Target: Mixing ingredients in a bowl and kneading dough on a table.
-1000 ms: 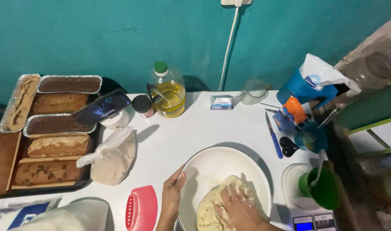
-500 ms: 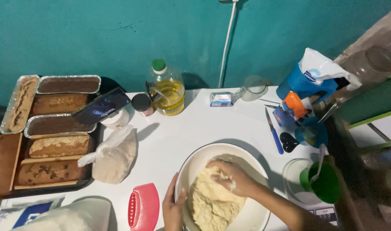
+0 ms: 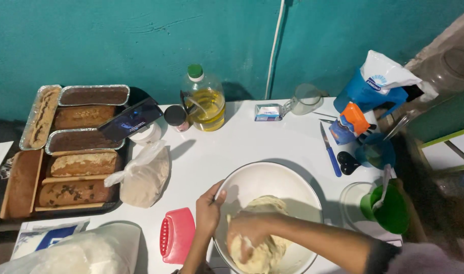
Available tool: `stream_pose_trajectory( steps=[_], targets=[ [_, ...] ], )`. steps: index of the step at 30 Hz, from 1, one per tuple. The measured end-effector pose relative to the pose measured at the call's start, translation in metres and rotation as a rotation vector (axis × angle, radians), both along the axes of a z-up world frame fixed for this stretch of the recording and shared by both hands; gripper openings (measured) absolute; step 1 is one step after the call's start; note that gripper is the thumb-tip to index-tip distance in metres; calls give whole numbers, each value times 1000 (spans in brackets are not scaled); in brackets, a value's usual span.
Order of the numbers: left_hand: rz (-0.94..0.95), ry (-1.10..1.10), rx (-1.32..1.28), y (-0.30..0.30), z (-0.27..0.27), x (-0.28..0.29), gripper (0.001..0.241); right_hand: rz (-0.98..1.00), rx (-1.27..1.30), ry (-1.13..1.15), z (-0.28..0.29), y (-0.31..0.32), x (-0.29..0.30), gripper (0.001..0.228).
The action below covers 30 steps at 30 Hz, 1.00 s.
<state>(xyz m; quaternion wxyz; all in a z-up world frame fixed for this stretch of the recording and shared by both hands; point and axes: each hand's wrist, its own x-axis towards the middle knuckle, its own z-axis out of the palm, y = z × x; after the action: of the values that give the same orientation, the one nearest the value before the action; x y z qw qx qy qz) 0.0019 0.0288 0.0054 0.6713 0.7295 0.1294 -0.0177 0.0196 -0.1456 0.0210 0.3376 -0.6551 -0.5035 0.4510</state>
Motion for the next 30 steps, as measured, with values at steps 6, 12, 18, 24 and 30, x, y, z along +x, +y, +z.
stream_pose_trajectory(
  steps=[6, 12, 18, 24, 30],
  targets=[
    [-37, 120, 70, -2, 19, 3, 36, -275, -469, -356, 115, -95, -51, 34],
    [15, 164, 14, -7, 15, -5, 35, -415, -705, -669, -6, -75, -54, 43],
    [242, 167, -38, -16, 20, -42, 38, -449, -483, -583, -2, -47, -17, 34],
    [514, -275, -141, -31, -187, -120, 42, -731, -44, -383, 73, -80, -53, 61],
    [252, 75, -18, -8, -12, -75, 49, -1254, -587, -280, 5, -84, -11, 57]
  ],
)
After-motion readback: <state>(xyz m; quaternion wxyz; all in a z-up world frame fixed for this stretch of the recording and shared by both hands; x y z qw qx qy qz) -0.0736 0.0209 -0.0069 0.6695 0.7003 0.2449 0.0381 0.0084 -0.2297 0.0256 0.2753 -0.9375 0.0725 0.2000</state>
